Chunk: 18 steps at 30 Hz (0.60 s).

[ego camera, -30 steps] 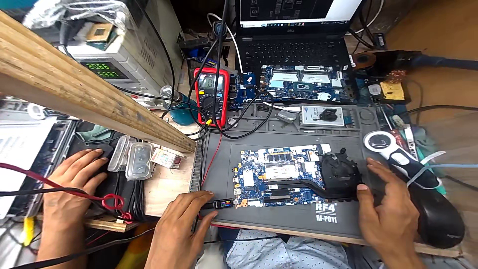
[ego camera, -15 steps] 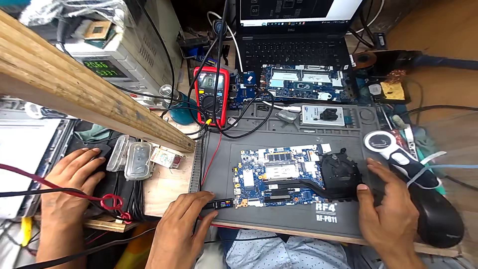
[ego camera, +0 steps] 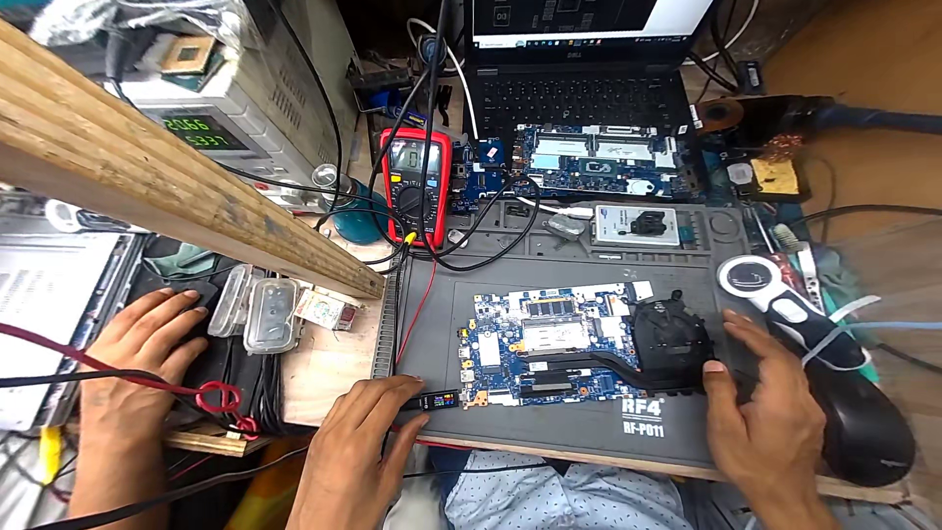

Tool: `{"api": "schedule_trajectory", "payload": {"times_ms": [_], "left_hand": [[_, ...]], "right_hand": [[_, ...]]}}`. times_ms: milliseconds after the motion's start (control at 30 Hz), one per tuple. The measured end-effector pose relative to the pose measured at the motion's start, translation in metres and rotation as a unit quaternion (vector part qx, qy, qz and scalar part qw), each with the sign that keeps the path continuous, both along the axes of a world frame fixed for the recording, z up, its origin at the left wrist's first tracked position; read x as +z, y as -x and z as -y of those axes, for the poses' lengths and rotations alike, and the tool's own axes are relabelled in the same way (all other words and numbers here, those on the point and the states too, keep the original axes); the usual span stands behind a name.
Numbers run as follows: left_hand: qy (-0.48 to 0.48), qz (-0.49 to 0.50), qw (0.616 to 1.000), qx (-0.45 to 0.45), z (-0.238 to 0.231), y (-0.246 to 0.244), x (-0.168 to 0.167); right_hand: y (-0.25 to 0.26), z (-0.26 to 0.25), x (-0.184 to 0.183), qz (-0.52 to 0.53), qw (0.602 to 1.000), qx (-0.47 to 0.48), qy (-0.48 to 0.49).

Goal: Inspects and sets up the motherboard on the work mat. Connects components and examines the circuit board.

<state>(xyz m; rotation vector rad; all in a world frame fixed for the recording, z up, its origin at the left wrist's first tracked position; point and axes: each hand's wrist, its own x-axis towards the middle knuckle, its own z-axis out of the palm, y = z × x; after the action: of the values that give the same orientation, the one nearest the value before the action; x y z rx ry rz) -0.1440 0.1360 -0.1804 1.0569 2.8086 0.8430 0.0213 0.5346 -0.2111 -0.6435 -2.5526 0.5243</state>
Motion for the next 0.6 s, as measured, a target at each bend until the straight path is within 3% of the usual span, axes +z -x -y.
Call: {"api": "schedule_trajectory", "payload": {"times_ms": [600], "left_hand": [[0.003, 0.005, 1.000, -0.006, -0.0014, 0.0014, -0.0011]], "right_hand": [[0.0009, -0.0002, 0.0007, -0.003, 1.000, 0.004, 0.003]]}}
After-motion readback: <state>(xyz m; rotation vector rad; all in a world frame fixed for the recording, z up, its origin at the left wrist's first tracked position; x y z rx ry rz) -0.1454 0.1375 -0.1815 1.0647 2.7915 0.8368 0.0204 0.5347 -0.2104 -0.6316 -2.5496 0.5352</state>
